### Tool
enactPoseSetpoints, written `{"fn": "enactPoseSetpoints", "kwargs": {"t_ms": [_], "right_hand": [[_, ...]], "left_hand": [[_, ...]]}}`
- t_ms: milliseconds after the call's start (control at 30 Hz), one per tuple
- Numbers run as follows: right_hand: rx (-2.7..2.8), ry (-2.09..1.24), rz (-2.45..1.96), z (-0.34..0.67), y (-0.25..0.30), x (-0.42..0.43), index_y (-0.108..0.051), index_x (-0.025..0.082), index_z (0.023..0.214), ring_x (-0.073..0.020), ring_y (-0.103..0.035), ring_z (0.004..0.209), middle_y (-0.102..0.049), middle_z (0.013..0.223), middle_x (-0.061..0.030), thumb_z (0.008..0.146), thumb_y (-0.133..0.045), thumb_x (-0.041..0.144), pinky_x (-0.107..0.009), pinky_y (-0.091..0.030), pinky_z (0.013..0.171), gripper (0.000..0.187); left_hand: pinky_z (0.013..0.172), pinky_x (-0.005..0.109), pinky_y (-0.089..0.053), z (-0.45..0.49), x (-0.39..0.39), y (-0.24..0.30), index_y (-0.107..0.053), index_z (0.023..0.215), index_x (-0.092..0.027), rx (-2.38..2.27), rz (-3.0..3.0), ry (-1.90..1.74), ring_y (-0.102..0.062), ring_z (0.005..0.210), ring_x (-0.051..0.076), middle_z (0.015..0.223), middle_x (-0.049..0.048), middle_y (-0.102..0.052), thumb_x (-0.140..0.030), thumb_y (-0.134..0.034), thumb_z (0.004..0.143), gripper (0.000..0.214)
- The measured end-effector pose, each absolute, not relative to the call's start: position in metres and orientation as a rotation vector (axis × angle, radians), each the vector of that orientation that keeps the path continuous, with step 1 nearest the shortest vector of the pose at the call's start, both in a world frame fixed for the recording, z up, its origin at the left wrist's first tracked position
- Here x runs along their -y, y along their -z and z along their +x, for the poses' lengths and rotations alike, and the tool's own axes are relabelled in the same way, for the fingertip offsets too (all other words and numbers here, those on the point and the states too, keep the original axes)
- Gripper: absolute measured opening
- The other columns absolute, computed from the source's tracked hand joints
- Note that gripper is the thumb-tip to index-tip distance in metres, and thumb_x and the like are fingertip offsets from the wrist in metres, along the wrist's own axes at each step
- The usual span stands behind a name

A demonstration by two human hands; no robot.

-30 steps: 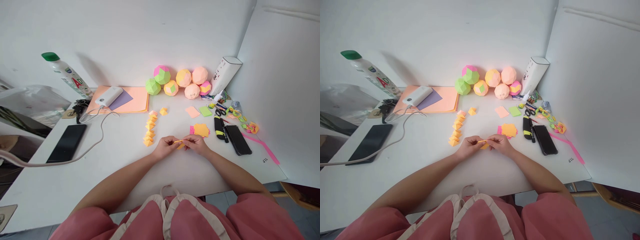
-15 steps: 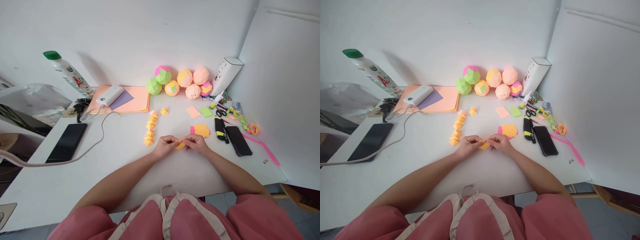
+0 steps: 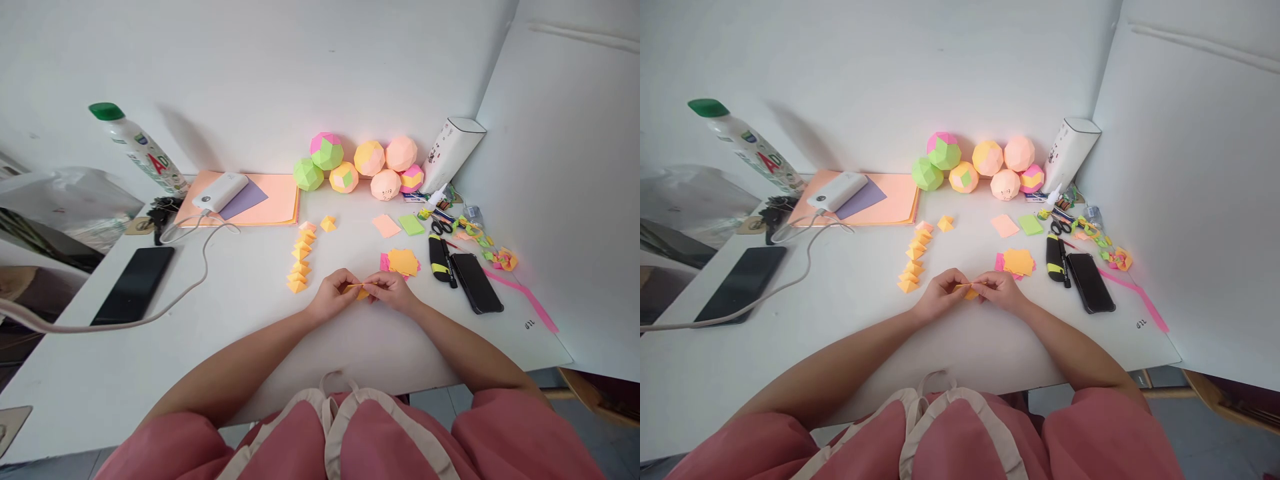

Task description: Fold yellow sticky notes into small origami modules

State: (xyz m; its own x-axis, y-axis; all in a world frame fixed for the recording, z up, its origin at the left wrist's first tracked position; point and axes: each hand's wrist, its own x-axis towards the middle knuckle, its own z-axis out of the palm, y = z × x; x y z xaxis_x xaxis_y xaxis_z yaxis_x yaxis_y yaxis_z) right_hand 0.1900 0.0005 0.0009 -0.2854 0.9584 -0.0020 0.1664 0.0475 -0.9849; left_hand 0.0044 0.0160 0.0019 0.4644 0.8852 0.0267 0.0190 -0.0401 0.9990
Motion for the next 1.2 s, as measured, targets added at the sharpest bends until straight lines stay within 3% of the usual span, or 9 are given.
{"fn": "enactPoseSetpoints", "kwargs": {"t_ms": [367,633,833,1033,1200], "right_hand": [[1.472,-1.352,-1.209,0.1924,-0.0021,-0.0018,-0.066,0.015,0.077,-0.0119,-0.060,0.051,-0.063,0.061,-0.0011,0.074,-0.065,0.037,-0.024,-0.050,0.050,0.022],[1.402,-1.370,-1.209,0.1929,-0.0025,-0.0027,-0.063,0.016,0.076,-0.0119,-0.062,0.051,-0.063,0.067,-0.0003,0.073,-0.066,0.034,-0.024,-0.050,0.049,0.018],[1.554,-1.316,-1.208,0.1865,-0.0020,0.0013,-0.064,0.018,0.080,-0.0131,-0.062,0.063,-0.062,0.080,-0.0026,0.075,-0.063,0.033,-0.028,-0.055,0.059,0.017],[1.680,-1.173,-1.249,0.1861,-0.0026,0.0034,-0.062,0.017,0.073,-0.0124,-0.059,0.057,-0.061,0.067,-0.0011,0.075,-0.059,0.025,-0.024,-0.048,0.051,0.009],[1.553,-1.281,-1.236,0.1888,-0.0019,0.0027,-0.056,0.017,0.071,-0.0118,-0.058,0.053,-0.059,0.061,0.0008,0.075,-0.057,0.024,-0.024,-0.048,0.051,0.008]], "left_hand": [[0.053,0.021,-0.037,0.0008,-0.0180,-0.0064,-0.049,0.067,-0.016,-0.923,1.263,-0.849,-0.045,0.058,0.008,0.065,-0.0024,-0.049,-0.024,-0.055,0.072,0.011],[0.063,0.024,-0.044,0.0003,-0.0183,-0.0059,-0.052,0.082,-0.017,-0.826,1.262,-0.842,-0.052,0.070,0.011,0.078,0.0015,-0.054,-0.033,-0.057,0.076,0.018],[0.060,0.024,-0.043,0.0036,-0.0178,0.0004,-0.055,0.072,-0.016,-0.839,1.465,-0.798,-0.050,0.066,0.011,0.074,0.0018,-0.054,-0.031,-0.056,0.077,0.016],[0.060,0.024,-0.042,0.0029,-0.0171,0.0015,-0.055,0.071,-0.016,-0.813,1.515,-0.796,-0.049,0.066,0.011,0.074,0.0021,-0.053,-0.026,-0.055,0.076,0.011],[0.054,0.021,-0.038,0.0013,-0.0164,-0.0008,-0.050,0.070,-0.016,-0.850,1.435,-0.788,-0.044,0.060,0.009,0.069,-0.0008,-0.049,-0.024,-0.053,0.073,0.009]]}}
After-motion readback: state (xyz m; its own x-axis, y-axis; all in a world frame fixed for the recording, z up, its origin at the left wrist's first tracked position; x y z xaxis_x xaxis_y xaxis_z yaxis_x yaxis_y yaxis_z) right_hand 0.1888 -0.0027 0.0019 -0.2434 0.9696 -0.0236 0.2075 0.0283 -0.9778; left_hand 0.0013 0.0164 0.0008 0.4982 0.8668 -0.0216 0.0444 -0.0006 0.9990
